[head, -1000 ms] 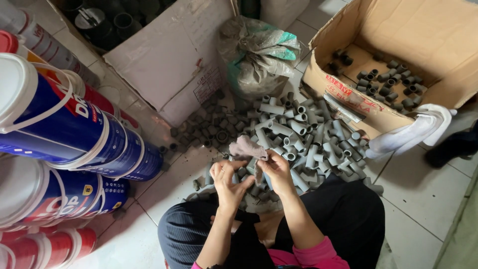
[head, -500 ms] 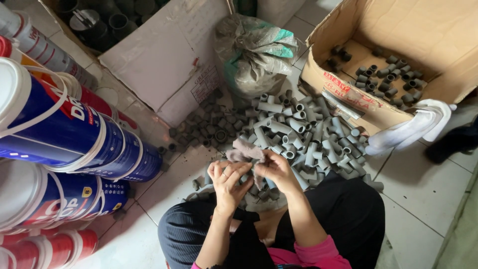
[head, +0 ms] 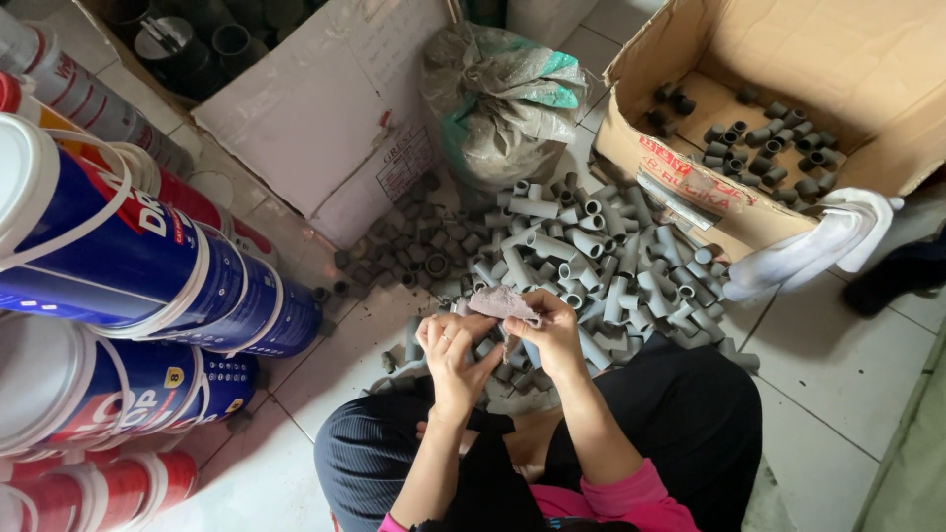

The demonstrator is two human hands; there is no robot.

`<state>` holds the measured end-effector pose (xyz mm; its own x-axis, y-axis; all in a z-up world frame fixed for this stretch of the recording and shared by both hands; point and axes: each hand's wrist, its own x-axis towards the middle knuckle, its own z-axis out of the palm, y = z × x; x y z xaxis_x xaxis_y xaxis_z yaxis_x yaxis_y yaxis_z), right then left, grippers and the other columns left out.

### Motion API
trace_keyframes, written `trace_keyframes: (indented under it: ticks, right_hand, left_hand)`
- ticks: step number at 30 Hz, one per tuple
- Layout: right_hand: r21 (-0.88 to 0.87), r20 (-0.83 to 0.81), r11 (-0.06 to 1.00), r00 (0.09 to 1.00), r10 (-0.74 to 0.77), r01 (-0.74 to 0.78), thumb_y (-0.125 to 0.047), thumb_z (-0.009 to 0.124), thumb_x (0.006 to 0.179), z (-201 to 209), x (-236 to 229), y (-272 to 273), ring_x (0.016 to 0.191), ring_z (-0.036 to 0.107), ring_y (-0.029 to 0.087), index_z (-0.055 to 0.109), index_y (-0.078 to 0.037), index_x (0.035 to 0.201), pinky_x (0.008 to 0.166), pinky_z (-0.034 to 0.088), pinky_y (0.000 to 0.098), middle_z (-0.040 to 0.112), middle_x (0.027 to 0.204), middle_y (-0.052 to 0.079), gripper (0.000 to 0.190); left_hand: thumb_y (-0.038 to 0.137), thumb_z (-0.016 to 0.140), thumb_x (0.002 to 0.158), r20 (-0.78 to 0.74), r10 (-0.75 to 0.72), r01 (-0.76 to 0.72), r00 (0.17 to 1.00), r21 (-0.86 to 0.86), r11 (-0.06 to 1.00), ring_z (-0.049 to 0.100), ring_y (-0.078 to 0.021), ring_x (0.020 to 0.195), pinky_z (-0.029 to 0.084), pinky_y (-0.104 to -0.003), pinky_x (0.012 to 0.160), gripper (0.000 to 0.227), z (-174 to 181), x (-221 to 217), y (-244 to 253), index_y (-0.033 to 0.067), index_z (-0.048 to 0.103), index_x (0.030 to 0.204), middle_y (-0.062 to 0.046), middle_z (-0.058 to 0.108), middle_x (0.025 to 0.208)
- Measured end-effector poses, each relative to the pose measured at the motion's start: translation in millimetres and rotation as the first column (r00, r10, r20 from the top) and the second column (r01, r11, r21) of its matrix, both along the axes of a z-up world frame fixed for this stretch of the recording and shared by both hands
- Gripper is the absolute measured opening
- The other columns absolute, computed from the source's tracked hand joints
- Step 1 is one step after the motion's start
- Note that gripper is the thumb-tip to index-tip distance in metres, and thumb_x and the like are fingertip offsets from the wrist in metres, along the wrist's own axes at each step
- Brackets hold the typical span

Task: The person sits on the floor and repeatedly picks up gray plastic pipe fittings from a pile. Using a cloth, they wipe each fitting and place it into a cardboard box. The person handles the fittings one at a time, turning them over to clean different sides.

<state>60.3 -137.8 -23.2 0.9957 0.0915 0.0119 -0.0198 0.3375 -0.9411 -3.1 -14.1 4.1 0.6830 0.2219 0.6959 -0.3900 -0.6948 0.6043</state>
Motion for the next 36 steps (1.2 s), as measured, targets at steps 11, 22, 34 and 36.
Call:
trace_keyframes:
  ticks: [11,22,34,36]
  right_hand:
    - [0.062,0.081,0.997,0.996,0.039,-0.044,-0.016,0.063,0.087,58,-15,-4,0.07,0.049,0.007,0.059,-0.005,0.09,0.063,0.043,0.0213,0.052,0.072,0.001,0.012]
    - [-0.141,0.377,0.845,0.762,0.527,-0.515,0.001,0.08,0.067,47,3,-32,0.098,0.056,0.02,0.067,0.002,0.088,0.087,0.043,0.038,0.059,0.1,0.014,0.025]
    - [-0.196,0.304,0.87,0.815,0.492,-0.452,-0.007,0.073,0.074,35,16,-6,0.105,0.052,0.024,0.068,0.002,0.096,0.094,0.041,0.0412,0.064,0.106,0.017,0.025]
    - [-0.044,0.024,0.933,0.933,0.359,-0.358,0.007,0.082,0.057,-107,18,-22,0.054,0.042,0.009,0.056,-0.006,0.059,0.056,0.036,0.0234,0.042,0.055,-0.004,0.029]
  left_hand:
    - [0.026,0.084,0.063,-0.076,-0.098,0.067,0.992,-0.33,0.941,0.051,-0.0154,0.078,0.033,-0.034,0.083,0.032,18,-2,-1,0.0144,0.071,0.09,0.002,0.07,0.085]
    - [0.017,0.084,0.063,-0.102,-0.228,0.095,0.968,-0.693,0.715,0.05,-0.0153,0.086,0.037,-0.032,0.085,0.037,-4,-5,10,0.0038,0.071,0.096,-0.006,0.068,0.087]
    - [0.026,0.083,0.061,-0.114,-0.181,0.133,0.977,-0.336,0.932,0.051,-0.0167,0.08,0.034,-0.03,0.085,0.039,-7,5,15,0.0132,0.074,0.096,-0.002,0.072,0.091]
    - [0.026,0.083,0.06,-0.131,-0.105,0.064,0.986,-0.281,0.957,0.051,-0.0158,0.078,0.033,-0.029,0.084,0.037,-12,5,13,0.0148,0.073,0.094,0.002,0.072,0.088]
